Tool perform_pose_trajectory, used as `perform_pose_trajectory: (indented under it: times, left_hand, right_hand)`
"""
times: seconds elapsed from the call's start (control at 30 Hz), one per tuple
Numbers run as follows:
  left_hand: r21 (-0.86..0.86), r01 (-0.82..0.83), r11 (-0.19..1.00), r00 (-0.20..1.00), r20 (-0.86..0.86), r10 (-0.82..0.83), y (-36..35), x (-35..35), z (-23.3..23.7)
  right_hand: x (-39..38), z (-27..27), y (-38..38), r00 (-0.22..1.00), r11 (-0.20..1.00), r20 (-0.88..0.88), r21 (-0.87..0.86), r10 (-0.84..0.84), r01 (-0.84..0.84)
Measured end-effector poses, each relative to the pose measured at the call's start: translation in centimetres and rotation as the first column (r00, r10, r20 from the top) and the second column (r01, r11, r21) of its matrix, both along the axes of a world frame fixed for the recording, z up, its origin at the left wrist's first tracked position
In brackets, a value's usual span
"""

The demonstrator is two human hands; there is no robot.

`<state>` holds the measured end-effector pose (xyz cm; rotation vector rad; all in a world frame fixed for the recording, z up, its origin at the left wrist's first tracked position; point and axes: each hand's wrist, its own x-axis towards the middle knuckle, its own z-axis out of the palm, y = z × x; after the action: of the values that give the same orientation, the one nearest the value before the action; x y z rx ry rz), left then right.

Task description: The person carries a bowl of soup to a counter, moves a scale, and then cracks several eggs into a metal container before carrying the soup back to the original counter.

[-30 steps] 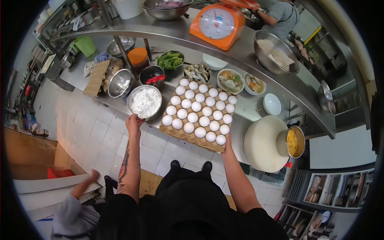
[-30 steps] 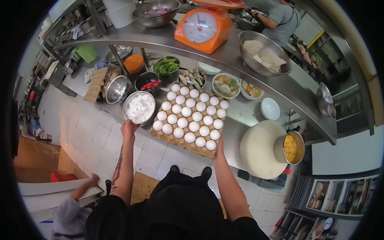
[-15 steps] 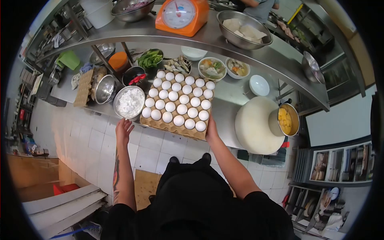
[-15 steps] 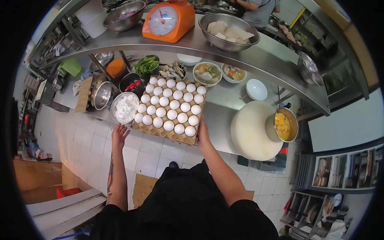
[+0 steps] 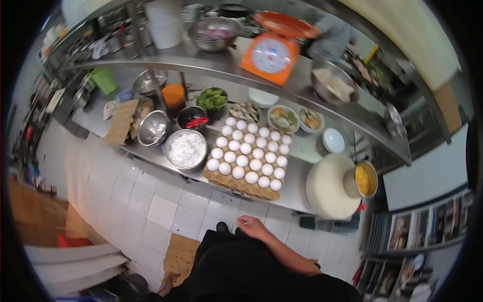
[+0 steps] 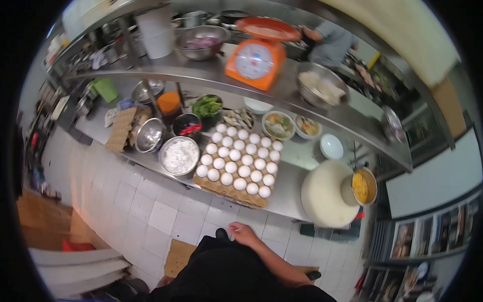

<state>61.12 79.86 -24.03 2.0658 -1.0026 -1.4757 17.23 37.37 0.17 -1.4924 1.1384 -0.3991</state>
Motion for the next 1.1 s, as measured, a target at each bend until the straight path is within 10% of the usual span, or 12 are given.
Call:
perform_pose_trajectory:
  times: [0.03,0.13,0.17,0.37,0.47,0.53,0.57,0.6,0.67,0.77,1.03,1.1]
  left_hand:
    - [0.326,0.298,0.897,0.813,0.407,-0.418,2.1,0.0,0.4]
    - [0.426,-0.323,0.845,0.945,0.188,0.267,6.2,0.1,-0.2]
    - [0.649,-0.276,0.709,0.944,0.320,0.074,1.1,0.0,9.2]
    - [0.142,-0.546,0.825,0.765,0.487,0.422,-5.1,6.6,11.9]
    - [0.058,-0.624,0.779,0.699,0.485,0.525,-7.6,10.8,10.8]
    - [-0.004,-0.631,0.776,0.686,0.465,0.560,-7.7,14.0,8.3]
    - [-0.020,-0.654,0.757,0.682,0.418,0.600,-7.3,15.2,6.8]
    - [-0.041,-0.665,0.746,0.683,0.370,0.630,-7.1,16.7,5.9]
    - [-0.078,-0.604,0.793,0.741,0.313,0.594,-6.0,19.3,4.9]
    - [0.037,-0.385,0.922,0.857,0.385,0.343,-3.7,23.3,4.5]
    - [0.456,0.382,0.804,0.779,0.308,-0.545,-9.7,39.6,-3.3]
    - [0.317,0.176,0.932,0.862,0.408,-0.302,-16.9,39.1,2.8]
  right_hand:
    - [2.9,1.9,-1.0,0.987,0.987,-0.019,-0.040,0.156,-0.157]
    - [11.9,6.0,-4.2,0.854,0.846,-0.085,-0.118,0.513,-0.519]
    - [15.3,6.7,-4.6,0.793,0.777,-0.126,-0.160,0.596,-0.609]
    - [32.3,17.0,-5.2,0.514,0.486,-0.039,-0.270,0.857,-0.831]
    - [39.3,13.0,-5.7,0.383,0.418,0.558,0.070,0.736,-0.906]
    - [42.2,3.5,-7.3,0.871,0.818,-0.008,0.348,0.491,-0.458]
    - [42.1,1.1,-7.4,0.737,0.643,-0.355,-0.360,0.575,-0.676]
    - [41.3,0.0,-6.9,0.661,-0.015,-0.679,-0.702,0.319,-0.712]
    - [41.7,-0.1,-4.1,0.703,0.724,-0.492,-0.191,0.514,-0.663]
    - [38.9,1.6,-2.7,0.847,0.892,-0.368,-0.092,0.383,-0.443]
    - [15.1,-13.4,2.4,0.715,0.781,-0.435,0.041,-0.548,0.623]
    - [8.7,-14.9,8.7,0.560,0.582,-0.505,0.131,-0.657,0.802]
